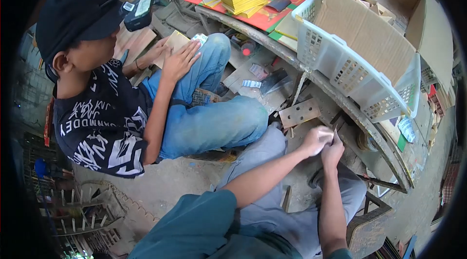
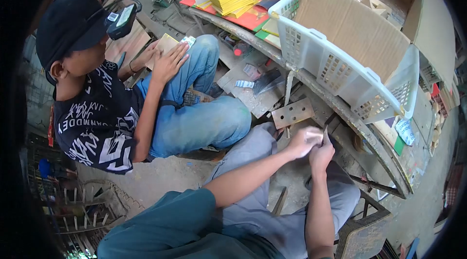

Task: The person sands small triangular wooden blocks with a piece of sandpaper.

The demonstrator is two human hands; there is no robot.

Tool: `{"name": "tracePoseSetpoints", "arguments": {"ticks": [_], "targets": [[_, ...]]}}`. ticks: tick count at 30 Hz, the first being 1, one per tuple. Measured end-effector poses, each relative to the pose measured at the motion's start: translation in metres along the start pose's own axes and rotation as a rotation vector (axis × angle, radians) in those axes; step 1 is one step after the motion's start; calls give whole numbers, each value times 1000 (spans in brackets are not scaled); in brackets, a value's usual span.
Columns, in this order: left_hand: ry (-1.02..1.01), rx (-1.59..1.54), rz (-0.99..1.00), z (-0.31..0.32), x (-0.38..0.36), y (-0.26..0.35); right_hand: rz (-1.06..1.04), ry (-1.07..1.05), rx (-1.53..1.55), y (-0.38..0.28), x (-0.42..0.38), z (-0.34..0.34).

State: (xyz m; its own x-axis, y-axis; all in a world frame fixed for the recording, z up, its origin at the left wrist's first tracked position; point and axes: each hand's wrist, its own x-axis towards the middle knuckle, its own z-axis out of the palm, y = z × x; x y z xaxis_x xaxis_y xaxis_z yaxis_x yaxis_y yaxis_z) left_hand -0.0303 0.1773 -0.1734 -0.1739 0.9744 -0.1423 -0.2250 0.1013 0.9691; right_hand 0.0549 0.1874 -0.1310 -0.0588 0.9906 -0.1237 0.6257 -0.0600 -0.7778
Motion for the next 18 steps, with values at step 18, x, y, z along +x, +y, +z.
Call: {"name": "tracePoseSetpoints", "arguments": {"ticks": [18], "targets": [[23, 72, 72, 6, -9, 2, -23, 25, 20, 0, 2, -7]]}}
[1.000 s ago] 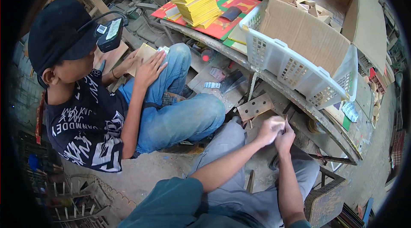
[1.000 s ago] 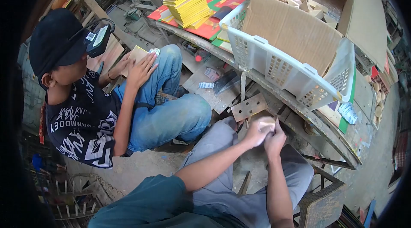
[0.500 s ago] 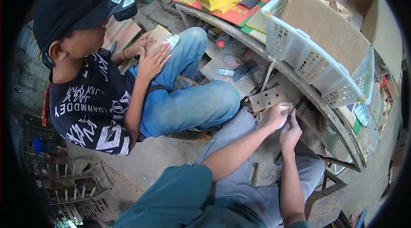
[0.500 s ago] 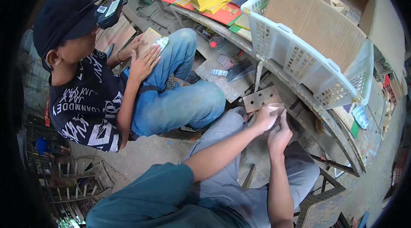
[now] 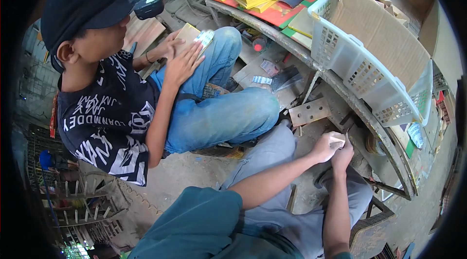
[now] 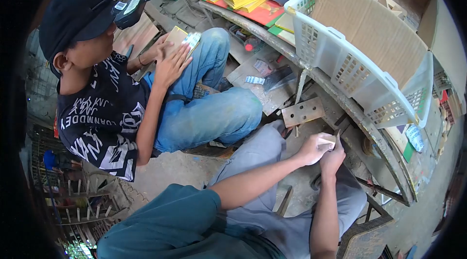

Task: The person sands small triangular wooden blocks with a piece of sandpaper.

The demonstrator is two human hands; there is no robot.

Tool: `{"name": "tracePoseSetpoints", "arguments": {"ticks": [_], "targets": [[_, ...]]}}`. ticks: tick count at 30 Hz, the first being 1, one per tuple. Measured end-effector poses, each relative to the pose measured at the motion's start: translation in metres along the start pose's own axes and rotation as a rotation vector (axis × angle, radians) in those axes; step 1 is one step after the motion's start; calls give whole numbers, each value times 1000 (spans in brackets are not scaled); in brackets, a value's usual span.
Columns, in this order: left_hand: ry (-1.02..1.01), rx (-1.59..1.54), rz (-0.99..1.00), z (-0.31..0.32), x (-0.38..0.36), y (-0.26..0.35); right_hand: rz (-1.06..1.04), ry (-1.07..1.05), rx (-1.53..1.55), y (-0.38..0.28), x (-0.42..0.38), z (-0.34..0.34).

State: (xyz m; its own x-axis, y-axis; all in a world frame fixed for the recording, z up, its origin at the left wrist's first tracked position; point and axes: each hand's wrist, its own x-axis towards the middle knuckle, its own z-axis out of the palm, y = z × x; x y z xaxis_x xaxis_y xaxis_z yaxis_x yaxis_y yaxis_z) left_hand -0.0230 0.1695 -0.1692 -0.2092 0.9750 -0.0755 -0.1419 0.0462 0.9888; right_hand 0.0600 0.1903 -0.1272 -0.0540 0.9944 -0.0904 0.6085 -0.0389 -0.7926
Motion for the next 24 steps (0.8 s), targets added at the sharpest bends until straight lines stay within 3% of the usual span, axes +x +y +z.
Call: {"name": "tracePoseSetpoints", "arguments": {"ticks": [2, 3, 4, 8, 12, 14, 16, 18, 24], "targets": [[62, 20, -8, -9, 6, 14, -106, 48, -21, -3, -9, 7], [180, 34, -72, -14, 12, 13, -285, 108, -9, -6, -15, 12], [173, -111, -48, -18, 16, 13, -289, 121, -7, -18, -22, 15], [57, -58, 18, -3, 2, -7, -69, 30, 58, 1, -5, 9], [52, -8, -48, -2, 15, -8, -92, 71, -12, -5, -5, 5], [162, -63, -42, -10, 17, 15, -109, 75, -25, -3, -9, 8], [145, -83, -59, -8, 13, 14, -168, 90, 107, -3, -10, 14], [89, 61, -59, -4, 4, 15, -59, 77, 36, -4, -5, 10], [124, -5, -28, -9, 18, 13, -120, 54, 31, -5, -3, 8]]}}
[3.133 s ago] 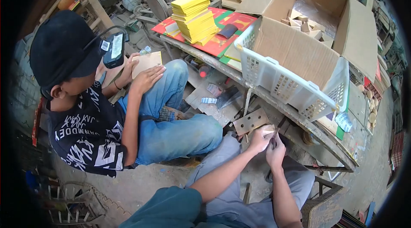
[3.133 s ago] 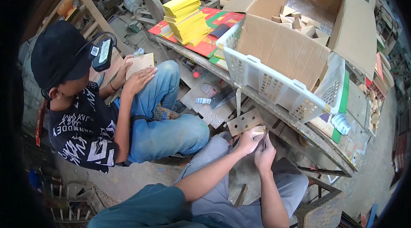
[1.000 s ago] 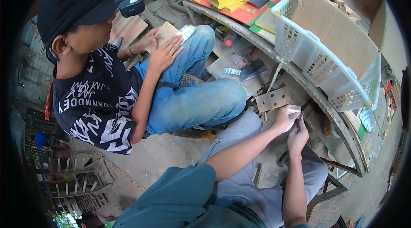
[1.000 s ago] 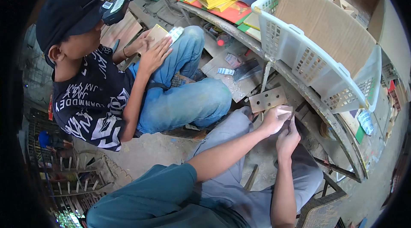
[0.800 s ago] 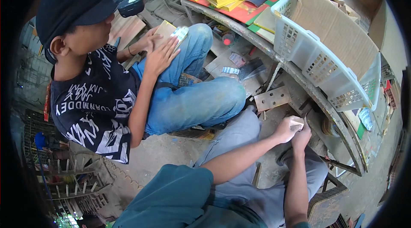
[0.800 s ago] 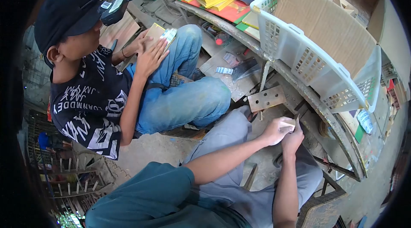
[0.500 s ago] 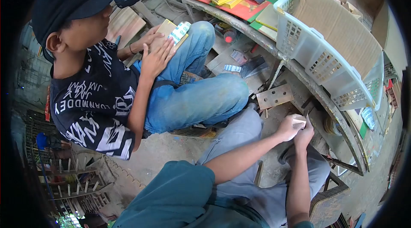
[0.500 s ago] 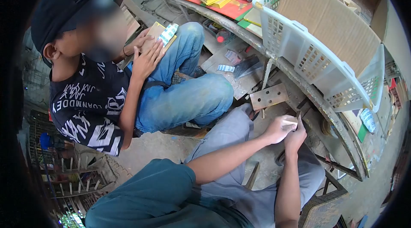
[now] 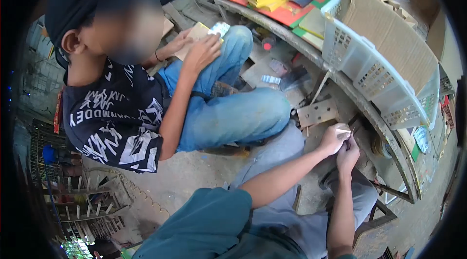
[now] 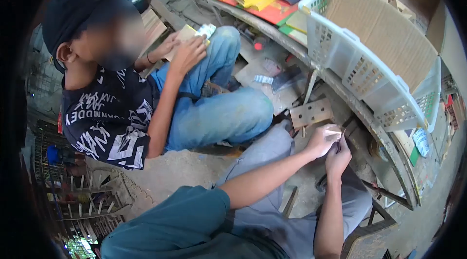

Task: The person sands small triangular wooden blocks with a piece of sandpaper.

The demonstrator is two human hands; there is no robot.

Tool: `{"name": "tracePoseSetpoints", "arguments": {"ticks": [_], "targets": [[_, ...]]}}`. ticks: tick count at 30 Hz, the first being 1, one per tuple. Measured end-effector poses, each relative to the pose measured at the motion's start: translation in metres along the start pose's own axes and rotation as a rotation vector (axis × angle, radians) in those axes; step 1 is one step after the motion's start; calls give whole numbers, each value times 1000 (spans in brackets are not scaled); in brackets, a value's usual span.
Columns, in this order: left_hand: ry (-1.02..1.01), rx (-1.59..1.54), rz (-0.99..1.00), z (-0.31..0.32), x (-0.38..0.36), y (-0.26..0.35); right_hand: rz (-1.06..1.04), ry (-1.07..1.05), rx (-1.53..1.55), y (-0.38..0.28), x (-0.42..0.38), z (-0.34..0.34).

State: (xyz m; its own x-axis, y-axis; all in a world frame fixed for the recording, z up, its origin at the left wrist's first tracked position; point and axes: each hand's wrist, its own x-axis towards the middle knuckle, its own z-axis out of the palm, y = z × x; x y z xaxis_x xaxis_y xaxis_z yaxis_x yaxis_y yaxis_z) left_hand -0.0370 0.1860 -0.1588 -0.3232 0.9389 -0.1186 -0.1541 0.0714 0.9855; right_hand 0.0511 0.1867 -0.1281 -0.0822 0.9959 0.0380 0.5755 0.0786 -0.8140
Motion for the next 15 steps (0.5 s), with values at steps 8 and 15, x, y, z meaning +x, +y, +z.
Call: {"name": "tracePoseSetpoints", "arguments": {"ticks": [8, 15], "targets": [[6, 12, -41, -1, -8, -1, 84, -79, -66, 2, -1, 0], [58, 69, -29, 7, -22, -9, 22, -39, 11, 5, -1, 3]]}}
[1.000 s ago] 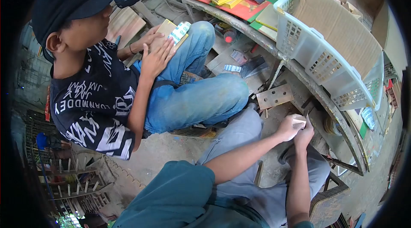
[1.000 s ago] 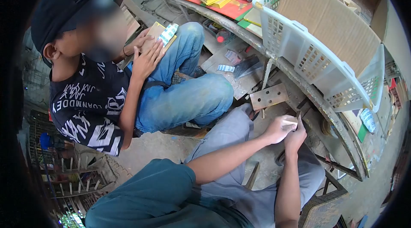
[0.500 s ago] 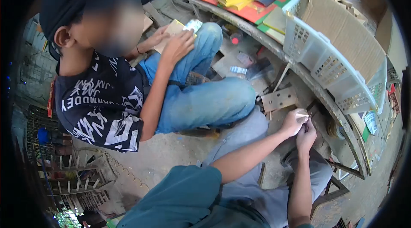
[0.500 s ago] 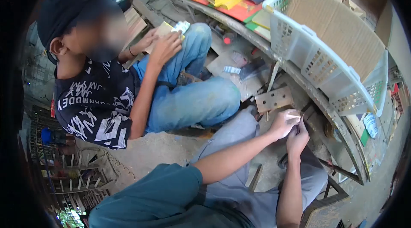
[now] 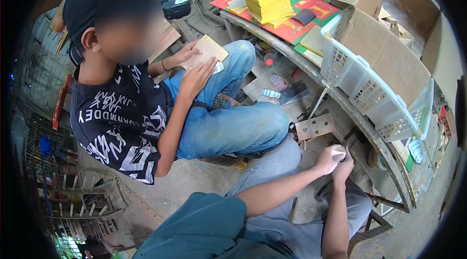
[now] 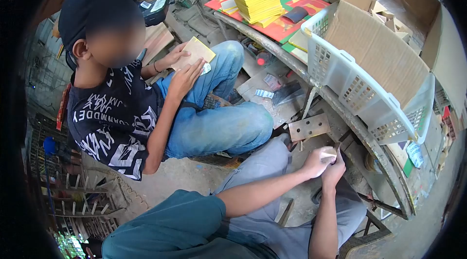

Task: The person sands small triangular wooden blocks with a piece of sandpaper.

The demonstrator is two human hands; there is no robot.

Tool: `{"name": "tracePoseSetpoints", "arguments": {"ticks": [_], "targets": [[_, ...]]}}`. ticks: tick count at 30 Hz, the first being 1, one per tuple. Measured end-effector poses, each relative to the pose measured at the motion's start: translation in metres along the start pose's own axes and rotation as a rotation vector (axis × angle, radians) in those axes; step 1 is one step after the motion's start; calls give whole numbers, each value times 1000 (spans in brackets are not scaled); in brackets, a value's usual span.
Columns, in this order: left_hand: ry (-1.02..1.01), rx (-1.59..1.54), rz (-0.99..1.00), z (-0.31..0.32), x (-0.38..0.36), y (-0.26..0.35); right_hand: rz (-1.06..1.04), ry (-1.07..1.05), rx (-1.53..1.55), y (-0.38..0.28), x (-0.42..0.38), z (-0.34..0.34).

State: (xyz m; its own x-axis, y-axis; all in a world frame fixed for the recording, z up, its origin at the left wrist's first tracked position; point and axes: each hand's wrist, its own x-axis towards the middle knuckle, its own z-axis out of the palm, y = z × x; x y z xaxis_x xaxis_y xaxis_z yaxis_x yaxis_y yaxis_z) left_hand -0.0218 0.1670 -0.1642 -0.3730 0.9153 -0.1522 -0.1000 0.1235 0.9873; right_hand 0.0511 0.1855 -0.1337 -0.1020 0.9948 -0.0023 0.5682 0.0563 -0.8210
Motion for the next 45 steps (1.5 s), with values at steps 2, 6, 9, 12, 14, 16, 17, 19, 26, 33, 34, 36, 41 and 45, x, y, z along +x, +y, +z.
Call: {"name": "tracePoseSetpoints", "arguments": {"ticks": [2, 6, 9, 12, 14, 16, 17, 19, 26, 33, 34, 36, 41, 45], "targets": [[3, 38, 2, -11, 7, 19, 45, 0, 44, -7, -2, 1], [54, -62, -34, -13, 13, 11, -120, 37, -1, -9, -8, 4], [3, 19, 22, -6, -1, 9, 75, -54, 2, -14, -1, -5], [49, 42, -13, -8, 8, 11, 21, -8, 51, -8, -3, 4], [147, 51, -55, -16, 18, 19, -171, 75, 43, -11, -8, 8], [106, 10, -34, -11, 11, 4, -103, 43, 60, -1, -7, 7], [71, -30, -11, -6, 4, -3, -39, 7, 80, 3, -5, 8], [38, -6, -31, 0, -8, -3, 60, -68, -36, -10, -3, -4], [133, -8, -19, -2, -3, 1, -91, -12, -9, 0, -8, 0], [185, 41, 14, -10, 10, 4, -97, -74, 115, -2, -7, 1], [188, -17, -62, -12, 13, 5, -102, -48, 64, -3, -9, 2], [131, -14, -34, -8, -2, 9, -53, -30, 33, 1, -10, 1], [39, 4, 80, -7, 0, 13, 124, -71, -33, -10, -3, -10], [71, -69, 20, -9, 3, 15, -82, 23, 67, 1, -10, 1]]}}
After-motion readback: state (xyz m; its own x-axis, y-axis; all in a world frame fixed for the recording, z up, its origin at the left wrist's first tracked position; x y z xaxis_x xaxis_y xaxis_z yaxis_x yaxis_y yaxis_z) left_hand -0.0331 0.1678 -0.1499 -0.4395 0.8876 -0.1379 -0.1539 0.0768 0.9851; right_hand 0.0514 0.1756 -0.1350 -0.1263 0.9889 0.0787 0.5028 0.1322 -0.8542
